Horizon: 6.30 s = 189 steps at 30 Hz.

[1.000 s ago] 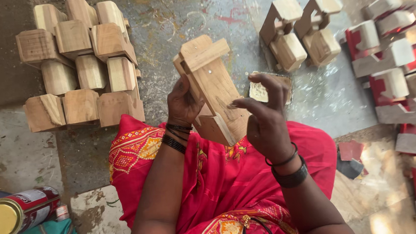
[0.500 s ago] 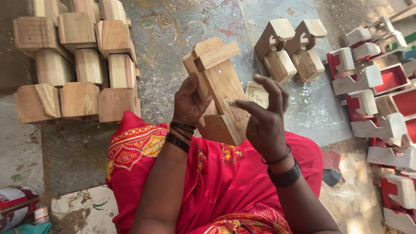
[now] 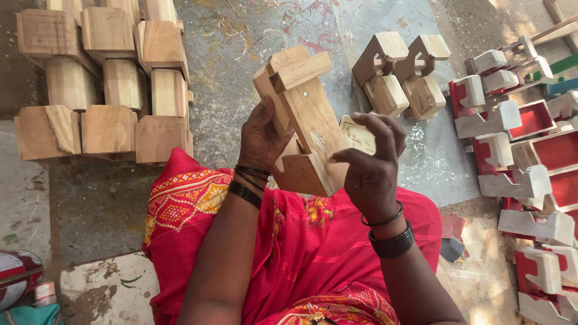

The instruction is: The person sits on the floor and scoops white filler paste from a shallow tray, spreading it by hand over the surfaces of wooden toy parts. They rub the paste into each part, set treated parts aside with other finished pieces, and pick up the next part to repeat the process.

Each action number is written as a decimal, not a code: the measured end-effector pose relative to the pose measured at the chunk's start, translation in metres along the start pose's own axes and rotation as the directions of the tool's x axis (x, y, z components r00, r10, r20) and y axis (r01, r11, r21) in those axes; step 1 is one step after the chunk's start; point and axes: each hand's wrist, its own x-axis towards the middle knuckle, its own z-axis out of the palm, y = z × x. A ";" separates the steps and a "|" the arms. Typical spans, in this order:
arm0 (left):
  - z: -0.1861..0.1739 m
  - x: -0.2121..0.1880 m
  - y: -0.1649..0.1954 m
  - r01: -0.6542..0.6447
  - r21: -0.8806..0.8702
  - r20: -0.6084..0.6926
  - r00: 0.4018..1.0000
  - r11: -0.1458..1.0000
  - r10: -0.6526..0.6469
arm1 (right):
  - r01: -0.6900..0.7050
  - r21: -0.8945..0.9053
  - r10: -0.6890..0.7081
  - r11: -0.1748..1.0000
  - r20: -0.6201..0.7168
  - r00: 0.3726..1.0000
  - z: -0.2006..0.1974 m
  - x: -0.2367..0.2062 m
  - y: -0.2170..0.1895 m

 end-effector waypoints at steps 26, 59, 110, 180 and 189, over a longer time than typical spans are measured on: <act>0.008 0.002 -0.003 -0.017 0.085 -0.041 0.999 0.996 0.021 | 0.071 -0.552 0.072 0.831 0.234 0.970 -0.014 -0.002 -0.039; -0.005 -0.004 -0.001 -0.100 0.102 -0.103 0.989 0.990 0.111 | -0.478 -0.368 0.525 0.798 0.034 0.850 -0.003 -0.049 0.147; 0.006 -0.002 0.004 -0.046 -0.031 -0.097 0.994 0.998 0.043 | -0.093 -0.127 0.102 0.988 0.071 0.992 -0.009 0.006 -0.008; -0.010 0.002 0.002 0.041 -0.056 0.062 0.997 0.998 -0.038 | -0.127 0.054 0.126 0.990 0.017 0.992 -0.024 0.029 -0.042; 0.007 -0.001 0.004 0.055 -0.004 0.034 0.998 0.998 -0.055 | 0.012 -0.179 -0.001 0.984 0.065 0.998 -0.013 0.046 -0.063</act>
